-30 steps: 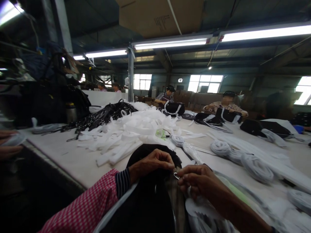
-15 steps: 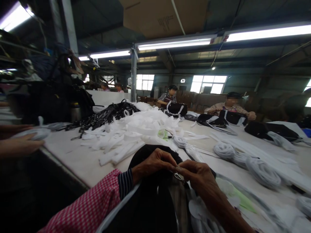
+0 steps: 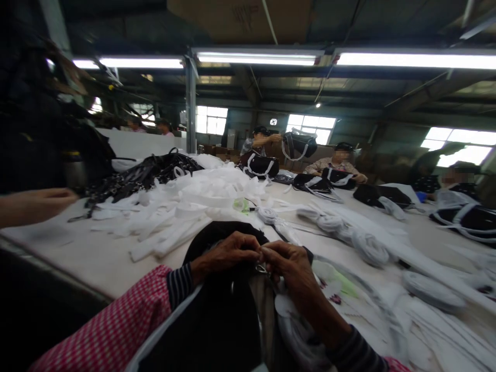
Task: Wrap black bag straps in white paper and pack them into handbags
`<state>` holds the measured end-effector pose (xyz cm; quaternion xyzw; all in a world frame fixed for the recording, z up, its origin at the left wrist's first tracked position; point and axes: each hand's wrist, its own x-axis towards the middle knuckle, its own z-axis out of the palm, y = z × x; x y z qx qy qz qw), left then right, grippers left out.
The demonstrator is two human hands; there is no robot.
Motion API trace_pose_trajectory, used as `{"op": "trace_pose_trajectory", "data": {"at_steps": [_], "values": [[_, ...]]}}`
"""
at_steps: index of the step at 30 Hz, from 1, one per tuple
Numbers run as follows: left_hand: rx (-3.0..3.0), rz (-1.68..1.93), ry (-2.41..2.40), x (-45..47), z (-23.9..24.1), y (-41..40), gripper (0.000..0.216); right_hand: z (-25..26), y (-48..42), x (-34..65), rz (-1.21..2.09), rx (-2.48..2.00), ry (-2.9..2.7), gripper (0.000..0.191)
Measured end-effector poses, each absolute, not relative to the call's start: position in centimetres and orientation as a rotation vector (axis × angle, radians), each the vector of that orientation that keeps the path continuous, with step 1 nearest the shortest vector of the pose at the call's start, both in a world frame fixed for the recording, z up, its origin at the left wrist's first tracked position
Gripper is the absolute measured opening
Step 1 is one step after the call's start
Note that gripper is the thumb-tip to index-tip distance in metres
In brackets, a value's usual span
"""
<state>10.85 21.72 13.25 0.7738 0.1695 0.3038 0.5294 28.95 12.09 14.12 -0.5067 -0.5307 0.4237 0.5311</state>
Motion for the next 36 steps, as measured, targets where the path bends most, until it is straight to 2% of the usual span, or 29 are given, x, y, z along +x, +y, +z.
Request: {"op": "trace_pose_trajectory", "data": {"at_steps": [6, 24, 30, 36], "values": [[1.858, 0.713, 0.404, 10.85, 13.28, 22.13, 0.021, 13.95, 11.88, 29.02, 0.976, -1.165, -1.132, 0.028], [2.016, 0.727, 0.547, 10.74, 13.35, 21.95, 0.023, 14.18, 12.52, 28.08, 0.897, -1.309, -1.197, 0.021], [1.992, 0.747, 0.53, 10.69, 13.28, 21.93, 0.023, 14.14, 12.75, 28.15, 0.963, -1.3, -1.143, 0.029], [1.935, 0.739, 0.498, 10.75, 13.17, 21.97, 0.026, 13.47, 12.69, 28.28, 0.927, -1.257, -1.076, 0.027]]}}
